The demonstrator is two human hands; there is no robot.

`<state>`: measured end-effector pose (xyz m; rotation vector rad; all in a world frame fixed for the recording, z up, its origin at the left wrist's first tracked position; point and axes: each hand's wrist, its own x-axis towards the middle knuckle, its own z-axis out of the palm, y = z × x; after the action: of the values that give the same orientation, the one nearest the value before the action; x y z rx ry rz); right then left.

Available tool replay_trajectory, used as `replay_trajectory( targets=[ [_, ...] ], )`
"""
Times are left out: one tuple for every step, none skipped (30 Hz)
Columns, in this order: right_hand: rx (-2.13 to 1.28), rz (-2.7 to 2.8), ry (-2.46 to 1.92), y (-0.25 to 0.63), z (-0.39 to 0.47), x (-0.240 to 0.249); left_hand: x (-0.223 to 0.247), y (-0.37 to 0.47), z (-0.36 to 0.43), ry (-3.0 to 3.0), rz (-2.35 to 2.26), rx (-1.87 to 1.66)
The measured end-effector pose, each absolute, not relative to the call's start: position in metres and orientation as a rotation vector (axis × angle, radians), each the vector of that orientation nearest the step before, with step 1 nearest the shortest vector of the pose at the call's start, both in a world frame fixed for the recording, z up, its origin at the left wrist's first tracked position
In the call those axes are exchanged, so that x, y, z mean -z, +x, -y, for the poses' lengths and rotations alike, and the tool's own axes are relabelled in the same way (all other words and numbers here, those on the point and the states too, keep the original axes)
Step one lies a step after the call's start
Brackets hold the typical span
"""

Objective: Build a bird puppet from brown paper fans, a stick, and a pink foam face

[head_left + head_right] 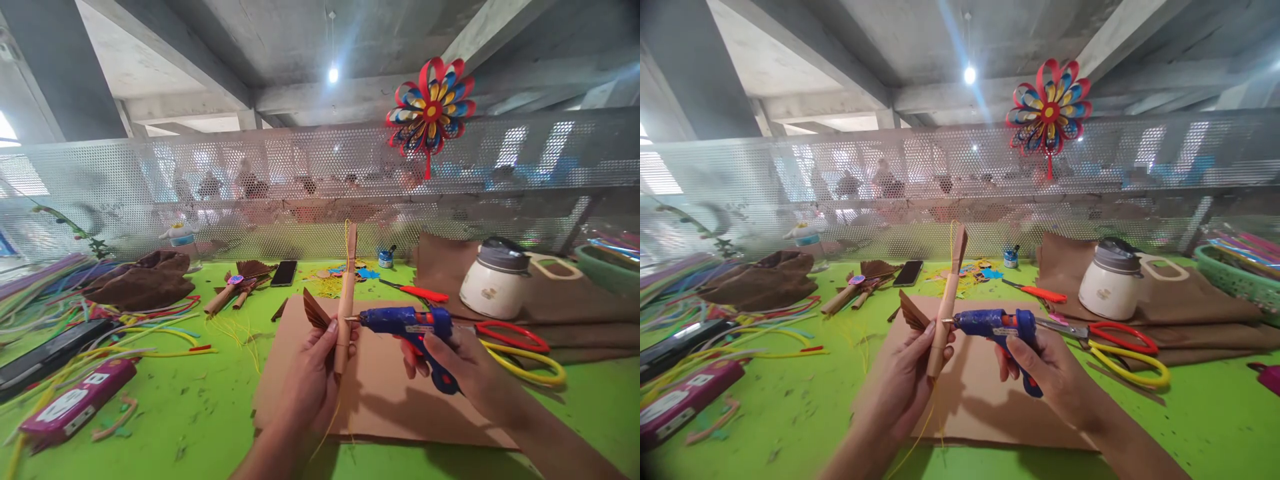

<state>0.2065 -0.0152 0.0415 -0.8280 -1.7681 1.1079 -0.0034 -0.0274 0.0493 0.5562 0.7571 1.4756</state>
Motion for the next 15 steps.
replay_trajectory(
  targets=[
    [-1.11, 1.769, -0.825, 0.2068, 0.0152, -0.0411, -0.0495, -0.0035, 0.0273, 0.548, -0.758, -1.478],
    [-1.111, 1.768, -0.824, 0.2068, 0.0153, -0.0408, -0.0496, -0.0035, 0.0272, 0.542, -0.758, -1.48],
    [-1.112, 1.768, -0.825, 0.2066, 0.0154, -0.0406, -0.0496, -0.0034, 0.0272, 0.539, -0.757, -1.48],
    [-1.113, 1.772, -0.828, 0.206, 0.0155, -0.0405, -0.0496, -0.0032, 0.0272, 0.536, -0.757, -1.48],
    [-1.114, 1.777, -0.832, 0.2053, 0.0155, -0.0406, -0.0496, -0.0029, 0.0273, 0.533, -0.758, -1.48],
    [-1.114, 1.781, -0.836, 0.2045, 0.0154, -0.0407, -0.0497, -0.0025, 0.0275, 0.532, -0.761, -1.48],
    [-1.115, 1.785, -0.837, 0.2037, 0.0153, -0.0409, -0.0498, -0.0021, 0.0278, 0.531, -0.766, -1.481],
    [-1.115, 1.786, -0.839, 0.2031, 0.015, -0.0412, -0.0499, -0.0017, 0.0281, 0.533, -0.771, -1.48],
    [-1.114, 1.783, -0.842, 0.2027, 0.0147, -0.0415, -0.0501, -0.0013, 0.0285, 0.537, -0.775, -1.477],
    [-1.113, 1.776, -0.848, 0.2025, 0.0144, -0.0417, -0.0503, -0.001, 0.0287, 0.541, -0.778, -1.472],
    [-1.112, 1.771, -0.853, 0.2027, 0.0141, -0.042, -0.0505, -0.0008, 0.029, 0.547, -0.779, -1.466],
    [-1.113, 1.767, -0.858, 0.2032, 0.014, -0.0421, -0.0507, -0.0009, 0.0291, 0.552, -0.778, -1.463],
    [-1.117, 1.767, -0.861, 0.2039, 0.014, -0.0422, -0.0508, -0.001, 0.0291, 0.556, -0.777, -1.461],
    [-1.12, 1.769, -0.86, 0.2047, 0.0142, -0.0422, -0.0509, -0.0014, 0.0291, 0.561, -0.774, -1.462],
    [-1.123, 1.771, -0.854, 0.2055, 0.0146, -0.0422, -0.0508, -0.0018, 0.0289, 0.565, -0.772, -1.466]
  ],
)
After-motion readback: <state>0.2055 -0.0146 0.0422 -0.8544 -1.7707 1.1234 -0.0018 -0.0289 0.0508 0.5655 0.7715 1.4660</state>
